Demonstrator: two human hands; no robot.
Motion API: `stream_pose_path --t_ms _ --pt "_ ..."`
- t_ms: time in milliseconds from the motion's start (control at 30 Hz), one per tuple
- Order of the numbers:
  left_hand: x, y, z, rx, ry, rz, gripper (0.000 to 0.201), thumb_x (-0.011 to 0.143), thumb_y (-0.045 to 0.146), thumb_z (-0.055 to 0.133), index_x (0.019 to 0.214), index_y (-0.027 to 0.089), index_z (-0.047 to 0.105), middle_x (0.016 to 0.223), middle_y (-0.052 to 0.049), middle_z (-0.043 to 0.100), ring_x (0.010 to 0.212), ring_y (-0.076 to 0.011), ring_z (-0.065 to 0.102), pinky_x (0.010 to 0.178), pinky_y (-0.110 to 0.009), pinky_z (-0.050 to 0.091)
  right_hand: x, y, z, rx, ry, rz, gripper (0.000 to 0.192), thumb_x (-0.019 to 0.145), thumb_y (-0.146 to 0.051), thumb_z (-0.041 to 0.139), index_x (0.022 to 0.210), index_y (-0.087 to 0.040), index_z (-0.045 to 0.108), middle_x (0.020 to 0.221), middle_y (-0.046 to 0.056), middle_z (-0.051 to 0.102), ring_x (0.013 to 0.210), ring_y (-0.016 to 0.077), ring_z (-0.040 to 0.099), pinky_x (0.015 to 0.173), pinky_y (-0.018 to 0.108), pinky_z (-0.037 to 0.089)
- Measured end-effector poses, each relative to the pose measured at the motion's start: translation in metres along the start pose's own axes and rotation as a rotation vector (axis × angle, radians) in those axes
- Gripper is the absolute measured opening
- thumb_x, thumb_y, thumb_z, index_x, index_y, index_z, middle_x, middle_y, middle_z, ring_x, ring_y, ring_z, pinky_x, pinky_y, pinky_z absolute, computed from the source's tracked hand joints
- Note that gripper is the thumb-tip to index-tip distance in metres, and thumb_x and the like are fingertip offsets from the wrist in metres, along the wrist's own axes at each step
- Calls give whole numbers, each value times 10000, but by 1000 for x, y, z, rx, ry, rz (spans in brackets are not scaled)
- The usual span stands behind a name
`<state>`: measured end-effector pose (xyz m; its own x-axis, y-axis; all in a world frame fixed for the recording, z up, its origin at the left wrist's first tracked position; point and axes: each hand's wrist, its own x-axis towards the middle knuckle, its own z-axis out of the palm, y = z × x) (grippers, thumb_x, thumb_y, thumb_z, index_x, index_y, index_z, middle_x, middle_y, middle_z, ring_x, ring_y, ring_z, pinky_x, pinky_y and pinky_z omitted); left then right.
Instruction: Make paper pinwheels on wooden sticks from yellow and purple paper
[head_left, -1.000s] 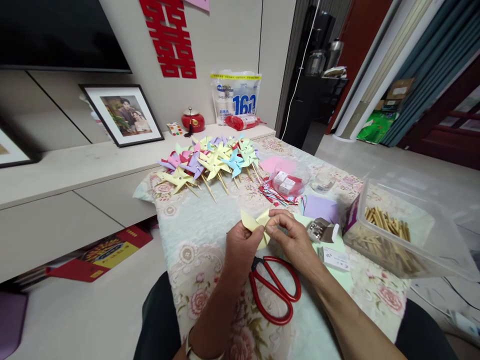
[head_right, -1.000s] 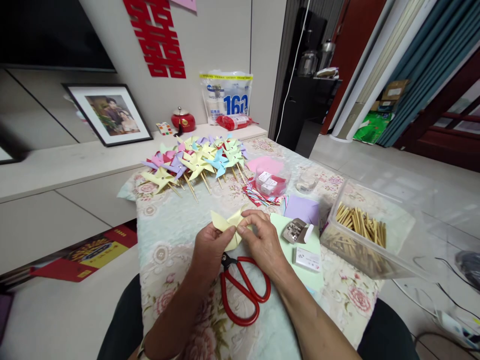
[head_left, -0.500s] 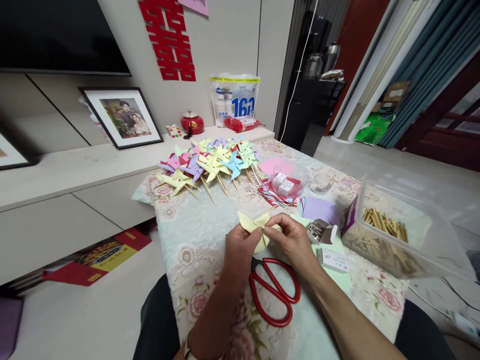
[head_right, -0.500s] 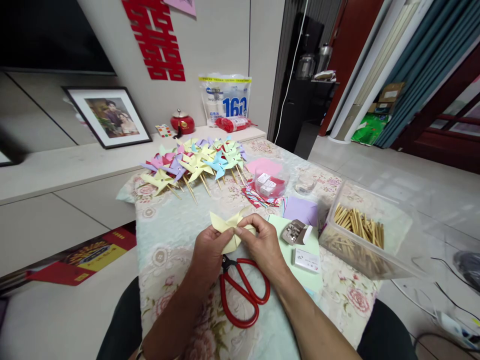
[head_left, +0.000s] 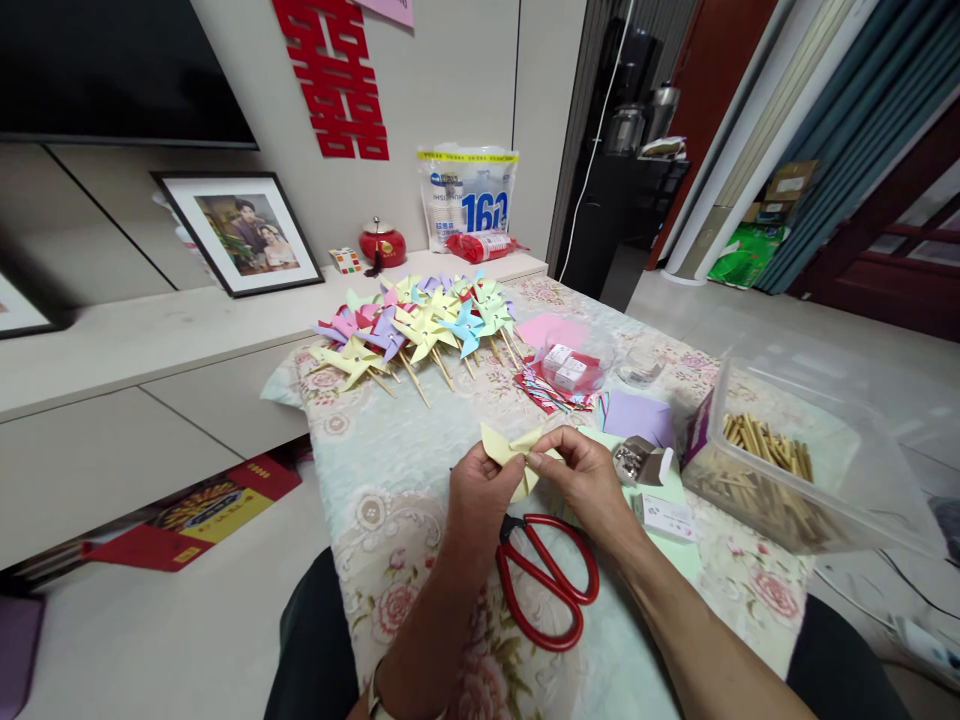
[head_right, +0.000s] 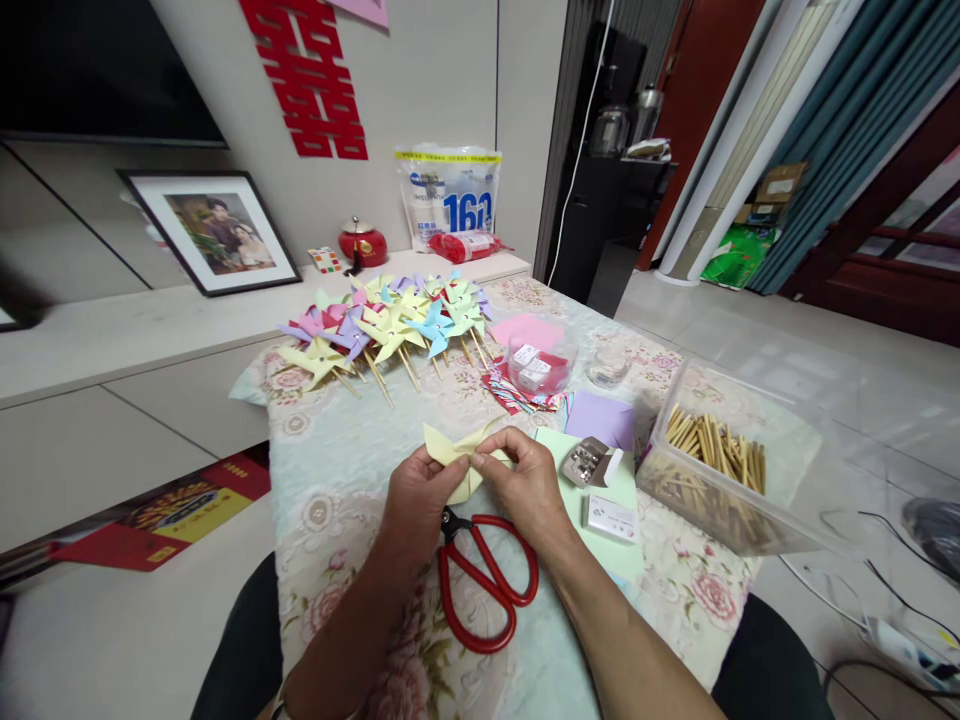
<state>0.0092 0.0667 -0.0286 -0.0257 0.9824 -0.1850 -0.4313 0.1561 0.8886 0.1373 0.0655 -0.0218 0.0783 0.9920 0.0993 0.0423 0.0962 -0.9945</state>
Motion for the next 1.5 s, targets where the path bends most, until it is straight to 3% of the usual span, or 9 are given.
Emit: stream_pose_path --t_ms 633,1200,1500 --pt "-3 3 1 52 44 -33 306 598 233 803 873 114 741 778 -49 784 634 -179 691 635 -260 517 0 0 2 -44 55 25 126 661 -300 776 678 -202 697 662 -10 656 643 162 548 624 281 418" --pt "-5 1 3 0 49 -26 349 576 244 838 891 130 740 782 -43 784 725 -220 727 714 -298 550 0 2 4 -50 75 -7 106 675 -291 752 679 -210 685 676 -11 676 662 172 577 678 297 451" --pt "-3 1 1 -35 -7 -69 364 588 255 830 908 105 742 732 -53 771 596 -176 680 587 -251 502 -2 4 5 56 47 44 233 693 -343 788 799 -219 620 770 6 703 688 183 616 606 278 459"
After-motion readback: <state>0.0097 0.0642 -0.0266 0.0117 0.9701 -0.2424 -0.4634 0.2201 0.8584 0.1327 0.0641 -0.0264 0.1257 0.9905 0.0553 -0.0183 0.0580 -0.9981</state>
